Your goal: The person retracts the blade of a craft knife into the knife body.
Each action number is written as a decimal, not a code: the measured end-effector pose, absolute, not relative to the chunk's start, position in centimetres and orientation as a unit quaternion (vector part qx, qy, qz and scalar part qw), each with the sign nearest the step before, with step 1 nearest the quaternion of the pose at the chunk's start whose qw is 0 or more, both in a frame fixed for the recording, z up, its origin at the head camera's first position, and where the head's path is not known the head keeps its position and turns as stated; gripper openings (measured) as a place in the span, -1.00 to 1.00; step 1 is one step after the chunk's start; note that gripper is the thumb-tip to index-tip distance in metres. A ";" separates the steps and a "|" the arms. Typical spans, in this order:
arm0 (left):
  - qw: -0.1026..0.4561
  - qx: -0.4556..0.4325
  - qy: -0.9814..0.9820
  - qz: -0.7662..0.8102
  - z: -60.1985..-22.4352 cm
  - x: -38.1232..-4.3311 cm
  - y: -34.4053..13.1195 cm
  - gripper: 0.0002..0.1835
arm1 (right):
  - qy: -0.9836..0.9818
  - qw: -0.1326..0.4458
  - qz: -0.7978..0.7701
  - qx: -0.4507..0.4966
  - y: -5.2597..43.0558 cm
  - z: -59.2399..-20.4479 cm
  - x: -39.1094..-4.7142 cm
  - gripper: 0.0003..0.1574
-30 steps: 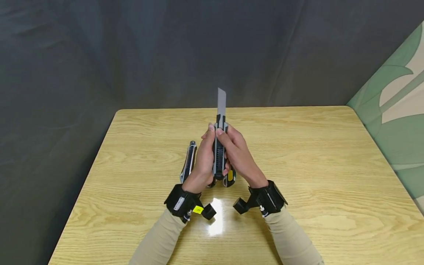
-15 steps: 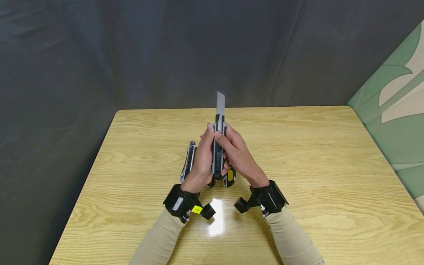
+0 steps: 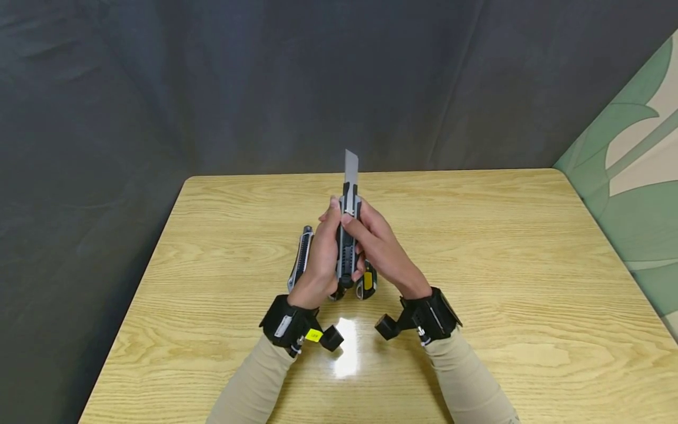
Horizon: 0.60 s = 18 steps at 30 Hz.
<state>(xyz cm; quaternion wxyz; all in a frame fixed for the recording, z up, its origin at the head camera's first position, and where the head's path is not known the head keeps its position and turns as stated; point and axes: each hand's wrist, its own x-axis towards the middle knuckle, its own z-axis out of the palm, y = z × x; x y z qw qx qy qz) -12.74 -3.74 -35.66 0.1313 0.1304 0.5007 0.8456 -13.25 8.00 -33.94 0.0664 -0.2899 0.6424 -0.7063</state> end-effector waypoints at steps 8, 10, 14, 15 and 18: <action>0.133 0.152 0.485 0.851 -35.6 -12.9 -3.8 -0.40 | 0.637 0.075 -0.706 -0.300 8.2 -35.1 -13.8 -0.68; 0.132 0.152 0.487 0.850 -35.6 -12.8 -3.7 -0.40 | 0.642 0.075 -0.702 -0.301 8.3 -35.1 -13.8 -0.68; 0.129 0.151 0.495 0.846 -35.5 -12.7 -3.6 -0.38 | 0.646 0.083 -0.696 -0.303 8.6 -35.1 -13.9 -0.68; 0.128 0.153 0.497 0.845 -35.6 -12.7 -3.5 -0.38 | 0.645 0.085 -0.696 -0.304 8.6 -35.1 -13.9 -0.68; 0.128 0.157 0.498 0.843 -35.5 -12.7 -3.5 -0.39 | 0.640 0.095 -0.698 -0.307 8.8 -35.0 -14.0 -0.68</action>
